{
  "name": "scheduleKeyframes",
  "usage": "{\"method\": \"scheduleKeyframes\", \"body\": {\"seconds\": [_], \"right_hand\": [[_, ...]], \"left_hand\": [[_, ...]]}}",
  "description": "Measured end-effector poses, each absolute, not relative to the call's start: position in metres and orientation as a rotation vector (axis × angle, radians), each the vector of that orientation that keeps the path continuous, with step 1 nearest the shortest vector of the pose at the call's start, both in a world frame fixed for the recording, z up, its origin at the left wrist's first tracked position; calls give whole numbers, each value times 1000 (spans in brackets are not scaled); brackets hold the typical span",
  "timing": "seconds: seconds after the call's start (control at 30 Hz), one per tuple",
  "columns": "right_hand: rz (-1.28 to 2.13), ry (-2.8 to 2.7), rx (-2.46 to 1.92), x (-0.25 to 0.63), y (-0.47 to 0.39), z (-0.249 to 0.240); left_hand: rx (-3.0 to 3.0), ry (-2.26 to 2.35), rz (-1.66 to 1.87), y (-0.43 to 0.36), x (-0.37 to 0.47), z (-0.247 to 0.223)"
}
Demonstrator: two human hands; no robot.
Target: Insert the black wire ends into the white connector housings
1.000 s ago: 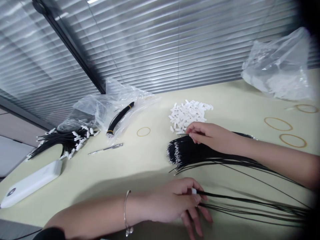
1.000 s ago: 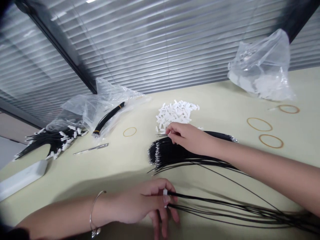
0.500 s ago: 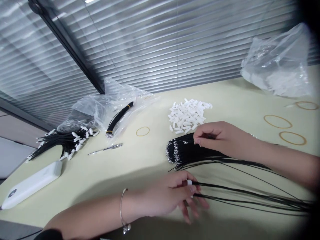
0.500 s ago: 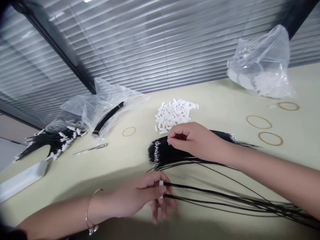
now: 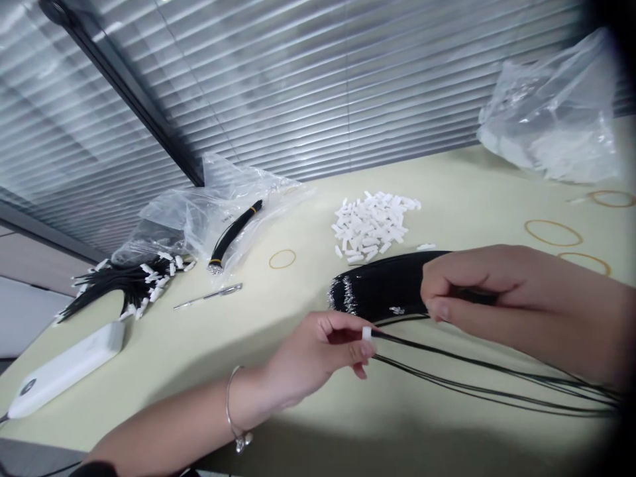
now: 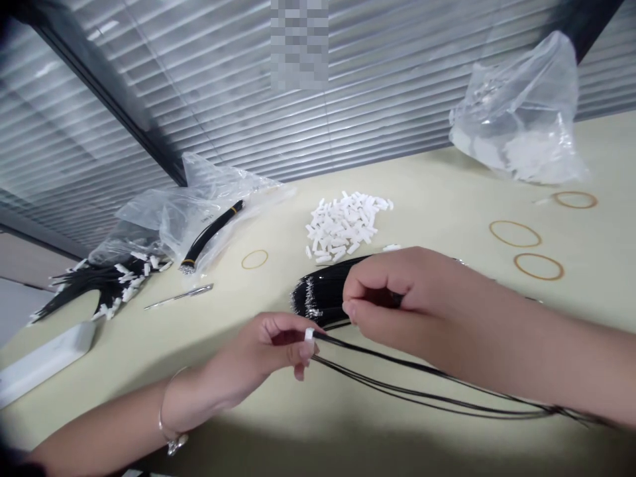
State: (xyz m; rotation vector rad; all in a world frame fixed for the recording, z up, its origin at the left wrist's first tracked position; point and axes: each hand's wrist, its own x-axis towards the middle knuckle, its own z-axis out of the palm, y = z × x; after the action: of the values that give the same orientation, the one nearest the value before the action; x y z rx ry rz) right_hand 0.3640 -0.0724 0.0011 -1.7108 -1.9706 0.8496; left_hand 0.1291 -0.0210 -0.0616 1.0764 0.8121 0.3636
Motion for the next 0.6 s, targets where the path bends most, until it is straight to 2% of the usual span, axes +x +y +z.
{"method": "scheduleKeyframes", "body": {"seconds": [0.13, 0.37, 0.6], "right_hand": [[741, -2115, -1633, 356, -80, -11], [952, -2140, -1779, 344, -72, -14], [982, -2064, -1743, 344, -67, -17]], "left_hand": [[871, 780, 494, -21, 132, -62], [856, 712, 542, -25, 133, -60], [897, 697, 549, -27, 134, -58]]}}
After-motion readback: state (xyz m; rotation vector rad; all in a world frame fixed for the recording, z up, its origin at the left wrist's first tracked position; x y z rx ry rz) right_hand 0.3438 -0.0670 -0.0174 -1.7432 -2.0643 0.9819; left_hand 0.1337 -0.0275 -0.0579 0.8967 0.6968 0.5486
